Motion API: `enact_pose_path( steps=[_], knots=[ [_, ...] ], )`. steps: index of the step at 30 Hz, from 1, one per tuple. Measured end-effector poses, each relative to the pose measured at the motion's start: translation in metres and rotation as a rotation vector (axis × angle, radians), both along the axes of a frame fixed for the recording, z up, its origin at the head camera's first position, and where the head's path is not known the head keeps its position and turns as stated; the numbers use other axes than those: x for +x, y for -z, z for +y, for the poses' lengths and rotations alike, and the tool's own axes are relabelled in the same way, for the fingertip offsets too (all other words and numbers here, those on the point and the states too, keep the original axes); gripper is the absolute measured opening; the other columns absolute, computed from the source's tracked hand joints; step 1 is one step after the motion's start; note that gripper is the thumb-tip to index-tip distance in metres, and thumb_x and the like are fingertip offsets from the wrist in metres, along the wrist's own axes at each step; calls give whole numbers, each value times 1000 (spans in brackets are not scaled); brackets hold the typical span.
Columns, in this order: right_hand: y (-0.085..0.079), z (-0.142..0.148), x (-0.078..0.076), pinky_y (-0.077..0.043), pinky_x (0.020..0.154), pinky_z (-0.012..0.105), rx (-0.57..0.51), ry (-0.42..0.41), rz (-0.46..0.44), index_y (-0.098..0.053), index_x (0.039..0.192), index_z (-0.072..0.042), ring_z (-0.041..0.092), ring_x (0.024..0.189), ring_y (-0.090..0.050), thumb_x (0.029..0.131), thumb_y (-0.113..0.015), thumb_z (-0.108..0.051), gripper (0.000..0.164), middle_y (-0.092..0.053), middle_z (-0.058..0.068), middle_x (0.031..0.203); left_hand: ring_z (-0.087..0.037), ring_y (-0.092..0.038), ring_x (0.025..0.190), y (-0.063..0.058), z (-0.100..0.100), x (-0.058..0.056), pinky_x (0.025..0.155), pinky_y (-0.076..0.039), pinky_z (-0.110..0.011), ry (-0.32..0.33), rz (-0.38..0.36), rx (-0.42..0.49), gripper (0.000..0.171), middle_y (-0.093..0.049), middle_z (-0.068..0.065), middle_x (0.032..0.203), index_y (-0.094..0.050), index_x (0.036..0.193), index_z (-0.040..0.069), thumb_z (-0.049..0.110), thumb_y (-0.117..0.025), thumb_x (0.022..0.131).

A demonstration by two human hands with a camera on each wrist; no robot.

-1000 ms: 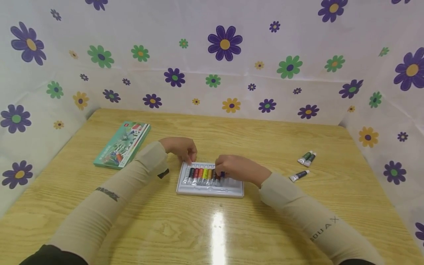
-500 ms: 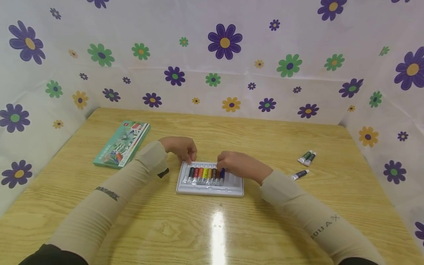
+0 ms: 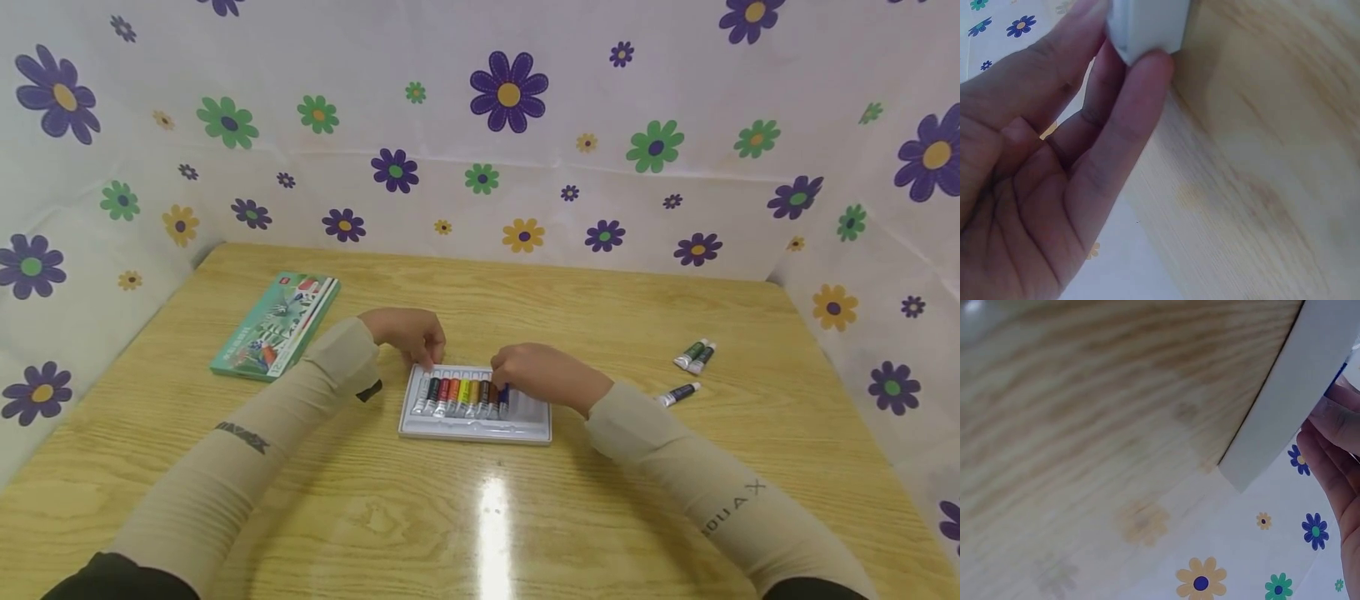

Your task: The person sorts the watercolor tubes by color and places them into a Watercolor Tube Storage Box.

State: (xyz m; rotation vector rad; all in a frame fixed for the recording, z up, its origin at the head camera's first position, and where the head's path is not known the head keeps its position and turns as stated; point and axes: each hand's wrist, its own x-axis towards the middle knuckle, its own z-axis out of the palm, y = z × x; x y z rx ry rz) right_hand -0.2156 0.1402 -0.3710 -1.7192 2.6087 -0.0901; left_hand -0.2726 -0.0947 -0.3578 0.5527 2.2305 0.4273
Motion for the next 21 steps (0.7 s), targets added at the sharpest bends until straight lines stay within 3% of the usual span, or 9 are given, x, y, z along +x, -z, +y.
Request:
enact_pose_path(
  steps=[7, 13, 21],
  knots=[
    [-8, 3, 3, -55, 80, 25, -38, -35, -52, -74, 90, -12, 14, 90, -67, 76, -74, -7, 15, -71, 2, 96, -9, -56, 67, -2, 1, 0, 66, -55, -23, -5, -7, -5, 7, -56, 0, 79, -62, 80, 6, 3, -68, 83],
    [-7, 2, 6, -55, 74, 22, -69, -82, -17, -74, 84, -11, 11, 84, -66, 77, -74, -11, 8, -71, 0, 91, -9, -56, 68, -1, 1, -1, 66, -55, -22, 5, -6, -5, 8, -56, 0, 79, -62, 79, 7, 3, -68, 83],
    [-11, 1, 9, -56, 76, 27, -28, -37, -12, -73, 90, -13, 13, 87, -67, 79, -73, -11, 12, -71, 1, 93, -10, -57, 70, 0, 1, -1, 66, -55, -22, -5, -12, -8, 8, -56, 0, 80, -62, 80, 7, 4, -68, 83]
  ],
)
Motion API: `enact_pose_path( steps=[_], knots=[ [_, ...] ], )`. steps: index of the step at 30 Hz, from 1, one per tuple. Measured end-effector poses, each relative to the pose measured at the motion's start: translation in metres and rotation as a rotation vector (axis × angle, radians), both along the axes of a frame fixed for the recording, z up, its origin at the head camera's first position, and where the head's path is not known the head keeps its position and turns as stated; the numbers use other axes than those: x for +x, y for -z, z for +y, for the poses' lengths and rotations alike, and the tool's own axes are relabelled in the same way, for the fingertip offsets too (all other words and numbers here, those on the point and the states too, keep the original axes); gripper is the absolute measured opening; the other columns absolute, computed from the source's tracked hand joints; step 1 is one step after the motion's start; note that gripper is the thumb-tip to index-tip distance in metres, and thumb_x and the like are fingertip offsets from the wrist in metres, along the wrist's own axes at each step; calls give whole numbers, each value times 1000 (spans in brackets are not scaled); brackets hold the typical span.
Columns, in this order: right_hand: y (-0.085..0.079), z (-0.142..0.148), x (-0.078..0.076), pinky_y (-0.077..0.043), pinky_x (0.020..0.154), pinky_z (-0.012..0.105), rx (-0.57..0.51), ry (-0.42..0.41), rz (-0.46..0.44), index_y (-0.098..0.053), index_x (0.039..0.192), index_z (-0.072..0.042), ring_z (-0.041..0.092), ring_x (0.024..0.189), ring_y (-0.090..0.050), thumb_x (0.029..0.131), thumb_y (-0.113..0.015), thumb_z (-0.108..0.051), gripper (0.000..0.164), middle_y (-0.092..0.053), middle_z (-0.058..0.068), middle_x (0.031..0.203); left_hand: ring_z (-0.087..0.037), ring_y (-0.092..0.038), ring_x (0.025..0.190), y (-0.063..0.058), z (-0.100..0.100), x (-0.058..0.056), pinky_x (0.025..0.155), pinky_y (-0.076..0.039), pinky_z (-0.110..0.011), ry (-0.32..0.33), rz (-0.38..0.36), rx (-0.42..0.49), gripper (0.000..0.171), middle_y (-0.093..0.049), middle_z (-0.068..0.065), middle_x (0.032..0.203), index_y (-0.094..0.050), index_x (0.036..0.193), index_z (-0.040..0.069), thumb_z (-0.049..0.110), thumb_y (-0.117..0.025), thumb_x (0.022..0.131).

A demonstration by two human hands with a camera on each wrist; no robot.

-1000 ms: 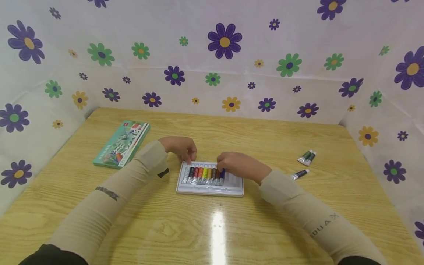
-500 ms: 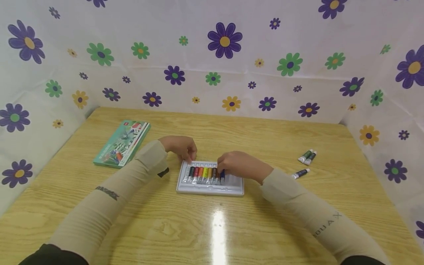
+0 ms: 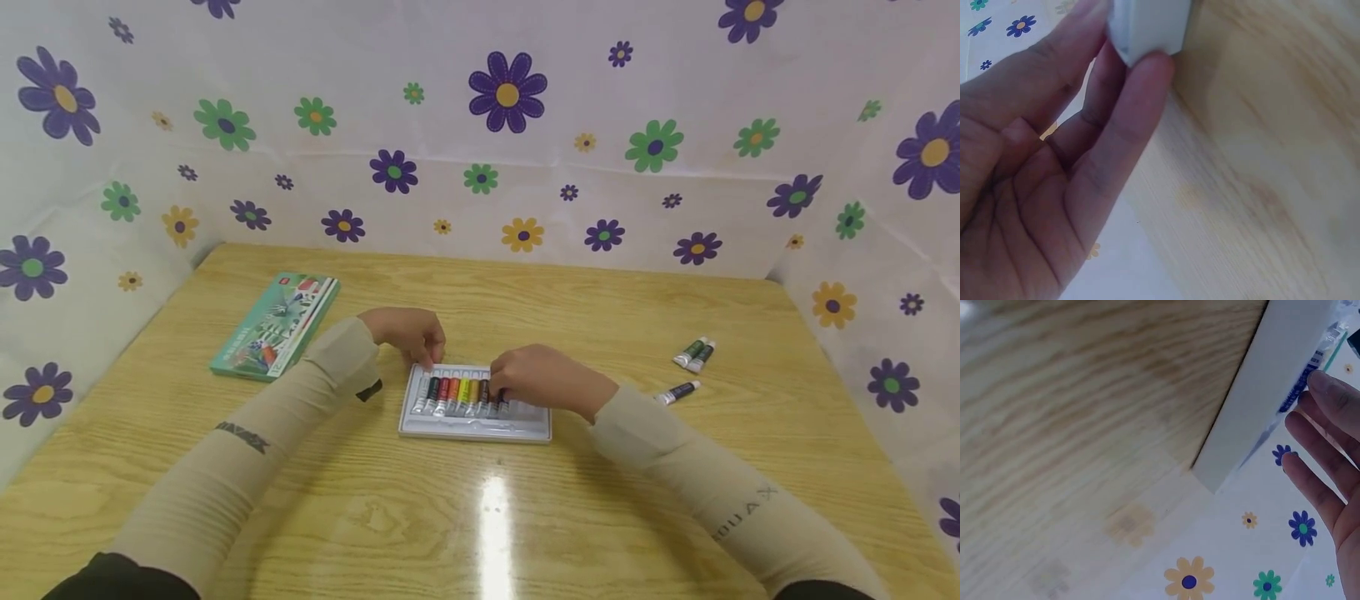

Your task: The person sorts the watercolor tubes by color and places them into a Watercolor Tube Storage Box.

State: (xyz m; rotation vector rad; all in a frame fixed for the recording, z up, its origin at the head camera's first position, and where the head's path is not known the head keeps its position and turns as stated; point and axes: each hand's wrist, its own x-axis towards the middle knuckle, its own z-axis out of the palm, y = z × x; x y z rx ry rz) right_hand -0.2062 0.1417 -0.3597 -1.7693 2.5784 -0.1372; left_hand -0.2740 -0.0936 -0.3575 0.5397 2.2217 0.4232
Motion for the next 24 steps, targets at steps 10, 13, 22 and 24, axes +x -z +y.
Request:
enact_pose_path(
  steps=[10, 13, 22, 24],
  knots=[
    [-18, 45, 5, -56, 78, 31, -23, 147, 75, -72, 97, -10, 17, 90, -67, 76, -76, -10, 22, -70, 4, 98, -10, -57, 70, 0, -1, 0, 67, -55, -22, 7, 12, 3, 7, -57, 0, 81, -63, 80, 7, 4, -68, 83],
    [-24, 67, 9, -56, 77, 33, -13, 209, 91, -71, 98, -9, 18, 89, -67, 75, -76, -8, 24, -70, 4, 98, -11, -57, 72, 0, -1, 1, 67, -55, -22, 13, 16, 5, 7, -58, -1, 83, -63, 80, 7, 4, -68, 83],
    [-29, 132, 20, -55, 76, 41, 69, 423, 25, -69, 100, -6, 27, 91, -66, 75, -75, -4, 26, -69, 10, 101, -11, -58, 72, 5, -1, -3, 67, -55, -22, 25, 12, 11, 7, -58, -1, 83, -63, 80, 7, 5, -69, 83],
    [-26, 145, 20, -55, 75, 42, 84, 461, 5, -69, 100, -5, 29, 90, -66, 75, -75, -4, 26, -68, 11, 102, -12, -59, 72, 5, -1, -4, 67, -55, -22, 24, 7, 11, 7, -58, -2, 83, -63, 80, 7, 5, -69, 83]
  ],
)
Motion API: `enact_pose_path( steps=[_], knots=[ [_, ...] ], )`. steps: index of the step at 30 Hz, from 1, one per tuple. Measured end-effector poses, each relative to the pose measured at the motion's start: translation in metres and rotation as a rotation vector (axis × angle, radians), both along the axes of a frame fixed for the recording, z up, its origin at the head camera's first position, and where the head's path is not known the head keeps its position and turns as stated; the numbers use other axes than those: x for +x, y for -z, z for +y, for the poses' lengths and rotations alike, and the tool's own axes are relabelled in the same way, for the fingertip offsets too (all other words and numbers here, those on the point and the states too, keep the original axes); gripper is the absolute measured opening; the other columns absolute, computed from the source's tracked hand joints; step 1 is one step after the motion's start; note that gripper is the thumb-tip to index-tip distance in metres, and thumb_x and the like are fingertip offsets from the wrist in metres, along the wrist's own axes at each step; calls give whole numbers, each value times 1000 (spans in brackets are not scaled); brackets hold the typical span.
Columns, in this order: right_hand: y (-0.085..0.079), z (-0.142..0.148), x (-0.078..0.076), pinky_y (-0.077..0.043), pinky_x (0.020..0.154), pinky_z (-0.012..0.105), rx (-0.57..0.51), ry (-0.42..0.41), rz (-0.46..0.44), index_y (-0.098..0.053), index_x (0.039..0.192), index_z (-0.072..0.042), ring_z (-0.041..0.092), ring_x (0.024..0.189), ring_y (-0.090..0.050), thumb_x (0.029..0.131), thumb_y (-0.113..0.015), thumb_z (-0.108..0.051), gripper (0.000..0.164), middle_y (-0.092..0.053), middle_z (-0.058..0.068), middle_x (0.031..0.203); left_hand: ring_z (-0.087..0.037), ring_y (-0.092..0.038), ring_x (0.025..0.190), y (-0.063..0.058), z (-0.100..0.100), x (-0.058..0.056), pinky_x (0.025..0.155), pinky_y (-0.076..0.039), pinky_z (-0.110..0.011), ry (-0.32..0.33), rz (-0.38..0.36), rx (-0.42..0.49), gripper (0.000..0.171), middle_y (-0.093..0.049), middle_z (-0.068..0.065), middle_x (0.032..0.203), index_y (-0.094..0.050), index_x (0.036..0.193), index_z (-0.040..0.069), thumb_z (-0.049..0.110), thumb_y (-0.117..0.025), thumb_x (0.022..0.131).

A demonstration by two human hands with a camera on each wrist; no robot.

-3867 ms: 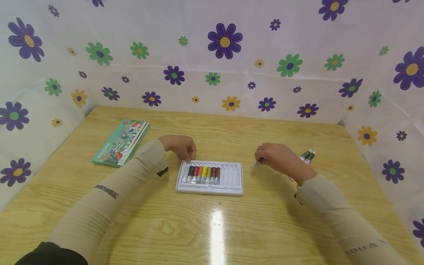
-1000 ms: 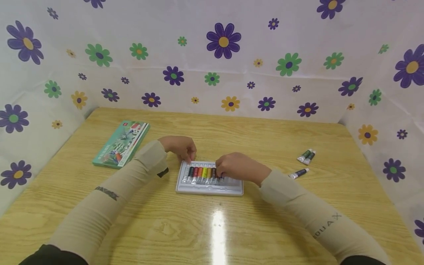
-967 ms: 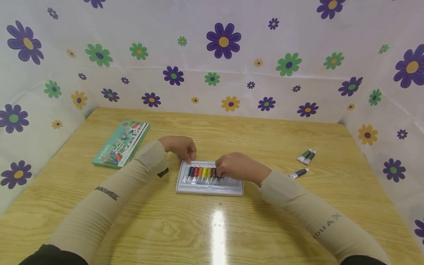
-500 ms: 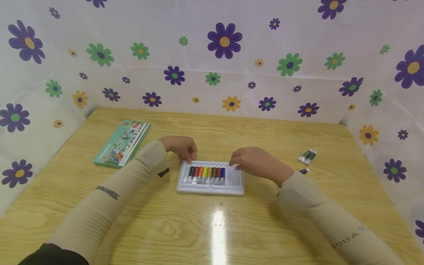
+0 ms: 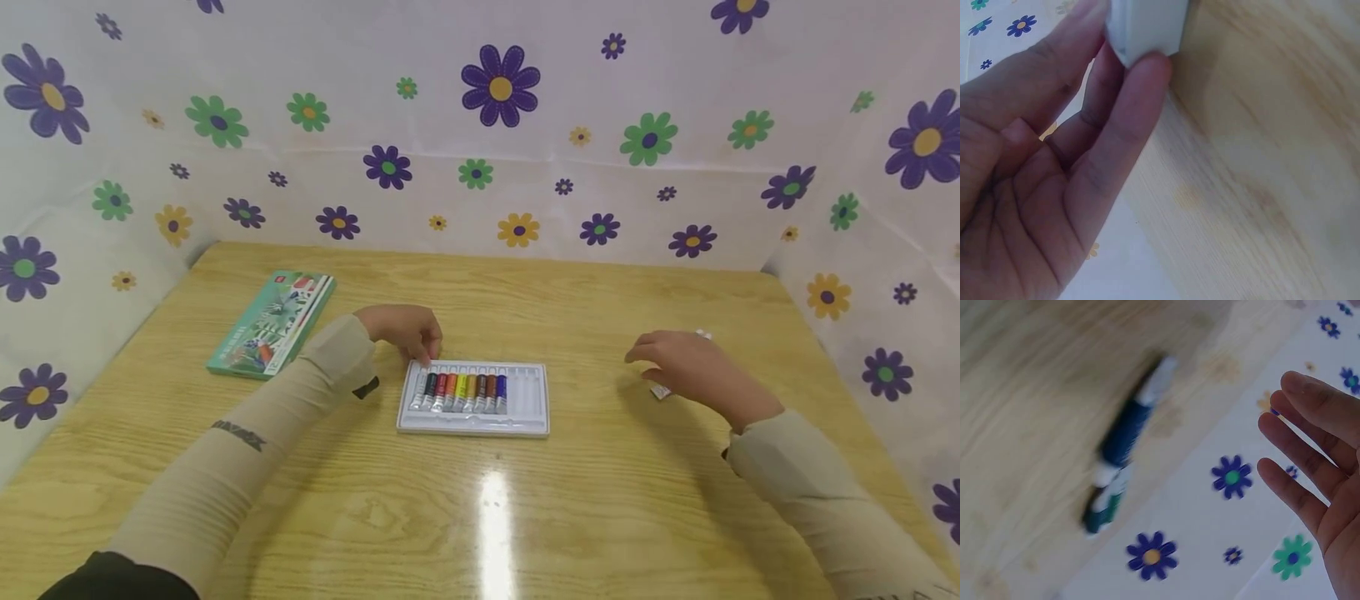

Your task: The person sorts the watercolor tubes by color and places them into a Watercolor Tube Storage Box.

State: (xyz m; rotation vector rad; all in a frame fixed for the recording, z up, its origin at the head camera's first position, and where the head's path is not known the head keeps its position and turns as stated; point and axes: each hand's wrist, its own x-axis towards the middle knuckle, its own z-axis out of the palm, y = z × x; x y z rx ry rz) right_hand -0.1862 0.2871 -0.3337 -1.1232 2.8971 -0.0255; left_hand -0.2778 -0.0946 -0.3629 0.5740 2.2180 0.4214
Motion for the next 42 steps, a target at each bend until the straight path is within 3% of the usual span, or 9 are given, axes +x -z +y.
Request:
enact_pose_path(
  steps=[12, 20, 28, 34, 38, 42],
  knots=[
    [25, 43, -4, -55, 72, 40, 15, 39, -80, -73, 90, -9, 30, 89, -67, 73, -75, -5, 18, -70, 10, 95, -13, -59, 72, -2, 2, 1, 66, -55, -22, -26, -11, -17, 7, -58, -2, 84, -62, 79, 8, 6, -69, 83],
    [33, 45, -4, -56, 70, 38, 31, 41, -50, -73, 88, -6, 28, 85, -67, 72, -74, -2, 16, -70, 10, 92, -12, -59, 72, -4, 1, 3, 67, -55, -22, -23, -7, -12, 8, -58, -1, 82, -62, 79, 8, 6, -68, 84],
    [34, 44, -5, -55, 67, 35, 23, 52, -51, -72, 83, -10, 23, 79, -67, 73, -73, -2, 13, -67, 1, 85, -8, -54, 66, -7, 1, 4, 63, -52, -19, -12, 2, 13, 7, -57, 1, 76, -64, 78, 6, 3, -69, 82],
    [33, 42, -3, -55, 66, 34, 26, 58, -50, -72, 85, -9, 23, 78, -66, 73, -74, -2, 15, -64, 1, 86, -8, -55, 67, -5, 2, 3, 65, -54, -20, -6, -2, 10, 6, -57, 1, 77, -64, 80, 6, 4, -69, 82],
    [35, 42, -7, -55, 65, 31, -41, 1, 4, -71, 83, -9, 20, 75, -64, 70, -75, 0, 16, -63, 1, 84, -8, -55, 67, -4, 2, 3, 66, -55, -21, 0, 1, 7, 6, -57, 1, 77, -64, 80, 6, 4, -69, 82],
    [35, 35, -14, -53, 60, 26, -152, -107, 122, -71, 81, -8, 15, 70, -61, 67, -77, 1, 18, -61, -1, 81, -8, -55, 68, -3, 2, 1, 66, -54, -21, 5, 6, 3, 6, -57, 1, 77, -64, 80, 6, 5, -69, 82]
  ],
)
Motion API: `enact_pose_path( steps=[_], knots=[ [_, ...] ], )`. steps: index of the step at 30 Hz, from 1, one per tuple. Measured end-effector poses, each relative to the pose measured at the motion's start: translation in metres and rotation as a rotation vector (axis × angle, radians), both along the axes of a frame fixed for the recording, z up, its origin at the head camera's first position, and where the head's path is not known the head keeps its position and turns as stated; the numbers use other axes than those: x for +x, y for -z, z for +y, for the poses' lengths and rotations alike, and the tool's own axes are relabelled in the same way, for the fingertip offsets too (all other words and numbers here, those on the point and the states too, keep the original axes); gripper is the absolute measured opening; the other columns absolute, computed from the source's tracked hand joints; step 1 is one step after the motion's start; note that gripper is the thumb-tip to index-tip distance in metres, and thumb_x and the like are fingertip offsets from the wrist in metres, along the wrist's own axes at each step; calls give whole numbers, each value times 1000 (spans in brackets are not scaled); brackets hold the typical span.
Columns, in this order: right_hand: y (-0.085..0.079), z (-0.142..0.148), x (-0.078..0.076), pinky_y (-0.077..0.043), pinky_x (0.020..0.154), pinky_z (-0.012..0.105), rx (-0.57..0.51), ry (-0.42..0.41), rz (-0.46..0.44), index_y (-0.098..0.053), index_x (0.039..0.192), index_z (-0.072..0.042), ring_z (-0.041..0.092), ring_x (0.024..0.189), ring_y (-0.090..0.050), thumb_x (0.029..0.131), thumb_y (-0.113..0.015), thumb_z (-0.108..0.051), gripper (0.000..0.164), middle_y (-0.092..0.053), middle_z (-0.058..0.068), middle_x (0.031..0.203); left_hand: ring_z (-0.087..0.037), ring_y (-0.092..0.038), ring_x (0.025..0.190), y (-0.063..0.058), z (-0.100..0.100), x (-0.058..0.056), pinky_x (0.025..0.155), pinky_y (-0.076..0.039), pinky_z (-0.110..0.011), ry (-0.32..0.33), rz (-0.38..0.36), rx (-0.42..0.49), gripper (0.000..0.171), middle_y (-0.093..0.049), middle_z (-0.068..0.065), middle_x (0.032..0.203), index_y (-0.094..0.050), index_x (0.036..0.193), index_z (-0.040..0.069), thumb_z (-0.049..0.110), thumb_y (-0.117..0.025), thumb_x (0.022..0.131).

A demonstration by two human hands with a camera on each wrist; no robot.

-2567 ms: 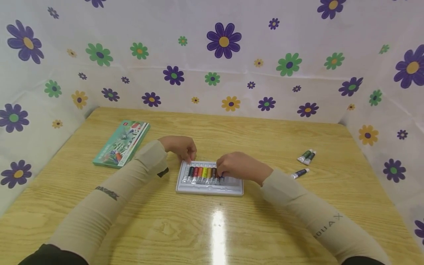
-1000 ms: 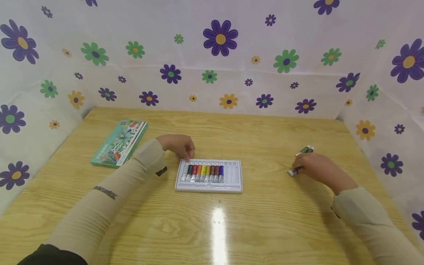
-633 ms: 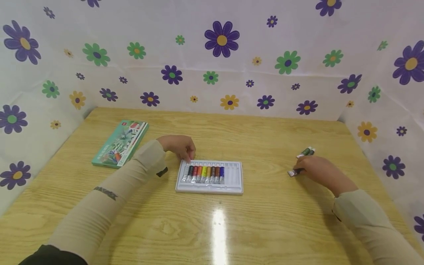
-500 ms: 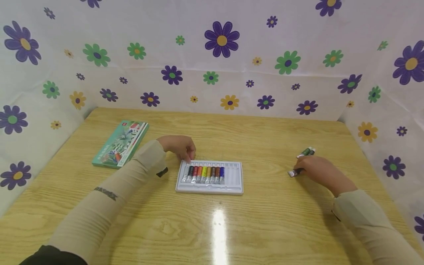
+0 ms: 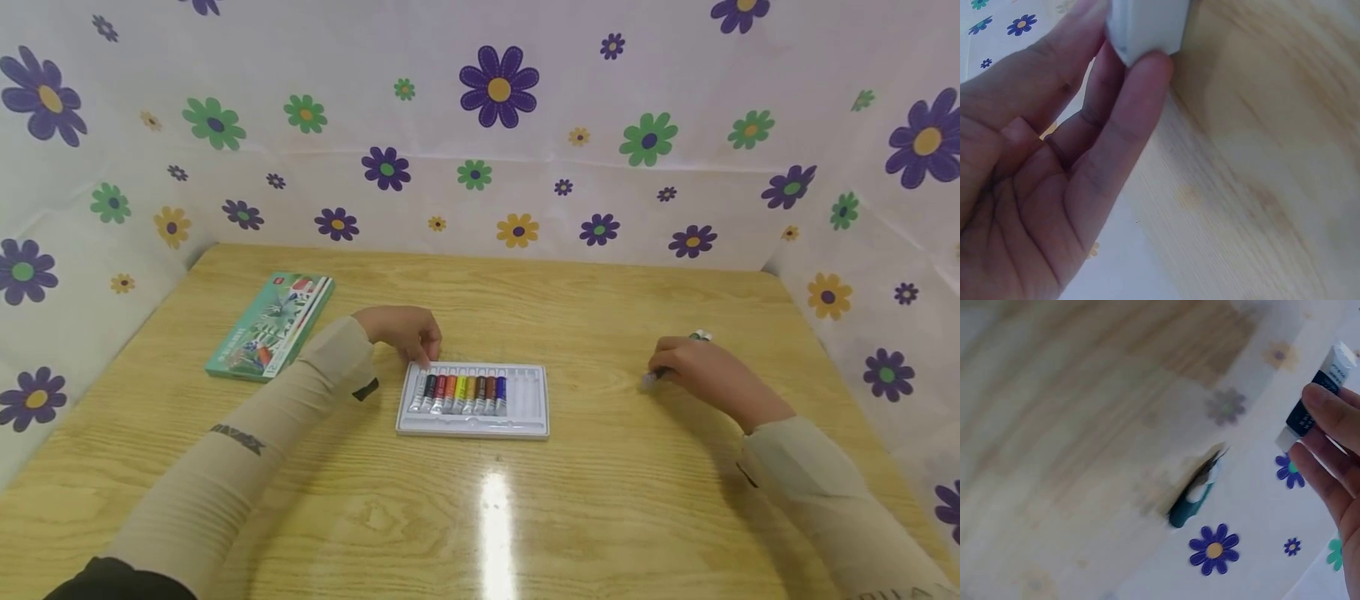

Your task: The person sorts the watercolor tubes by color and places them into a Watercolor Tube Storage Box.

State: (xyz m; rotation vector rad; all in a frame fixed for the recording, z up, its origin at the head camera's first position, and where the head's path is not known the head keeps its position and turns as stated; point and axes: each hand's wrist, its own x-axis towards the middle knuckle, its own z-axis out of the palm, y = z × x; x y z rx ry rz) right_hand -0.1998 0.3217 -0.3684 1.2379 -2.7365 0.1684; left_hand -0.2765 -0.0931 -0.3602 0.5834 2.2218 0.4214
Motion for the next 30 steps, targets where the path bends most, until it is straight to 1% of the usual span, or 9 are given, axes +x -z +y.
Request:
enact_pose_path(
  steps=[3, 6, 8, 10, 15, 20, 26, 30],
  knots=[
    [-3, -15, -4, -52, 58, 24, -65, -67, 72, -70, 81, -9, 13, 69, -60, 66, -77, 0, 19, -61, 0, 83, -9, -55, 69, 1, -1, 0, 66, -54, -21, 1, 4, -2, 5, -57, 1, 78, -64, 81, 6, 5, -69, 83],
    [-8, -37, -6, -52, 58, 24, -132, -138, 142, -70, 81, -8, 12, 69, -61, 64, -78, 2, 21, -62, 1, 84, -9, -55, 69, 1, -2, 0, 66, -54, -21, -1, 6, -3, 5, -58, 1, 78, -64, 81, 6, 5, -69, 83],
    [-10, -53, -8, -53, 59, 24, -162, -185, 173, -70, 81, -7, 11, 71, -61, 63, -79, 3, 22, -63, 2, 85, -9, -55, 69, 1, -2, 0, 66, -54, -21, 2, 8, -1, 5, -57, 1, 78, -65, 81, 6, 5, -69, 83],
    [-12, -69, -8, -55, 62, 24, -177, -224, 184, -71, 81, -6, 11, 73, -62, 64, -78, 3, 21, -64, 2, 85, -9, -54, 69, 1, -2, 1, 66, -53, -21, 0, 4, 1, 5, -57, 1, 78, -64, 81, 6, 5, -69, 83],
    [-14, -108, -10, -56, 69, 25, -131, -273, 139, -73, 84, -7, 12, 79, -63, 71, -77, -4, 14, -66, 3, 88, -9, -54, 69, -2, -1, 3, 67, -54, -21, -10, -4, 5, 6, -56, 1, 78, -64, 80, 6, 5, -69, 83],
    [-12, -137, -9, -56, 75, 24, -57, -335, 78, -74, 86, -9, 13, 85, -64, 73, -76, -7, 14, -68, 3, 92, -9, -54, 69, -3, -1, 3, 67, -54, -21, -16, -6, 5, 6, -56, 1, 77, -64, 80, 7, 4, -69, 82],
    [-5, -156, -9, -55, 76, 20, -11, -417, 41, -74, 85, -9, 12, 87, -65, 76, -74, -8, 9, -69, 3, 92, -9, -54, 68, -3, -1, 3, 66, -54, -21, -10, -7, 6, 5, -56, 1, 77, -64, 81, 6, 4, -69, 83],
    [-2, -162, -8, -55, 75, 19, 12, -436, 39, -74, 84, -9, 11, 86, -64, 76, -74, -8, 8, -68, 2, 92, -9, -55, 69, -4, -1, 3, 67, -55, -22, -12, -7, 9, 6, -57, 1, 78, -64, 80, 7, 4, -69, 82]
  ],
)
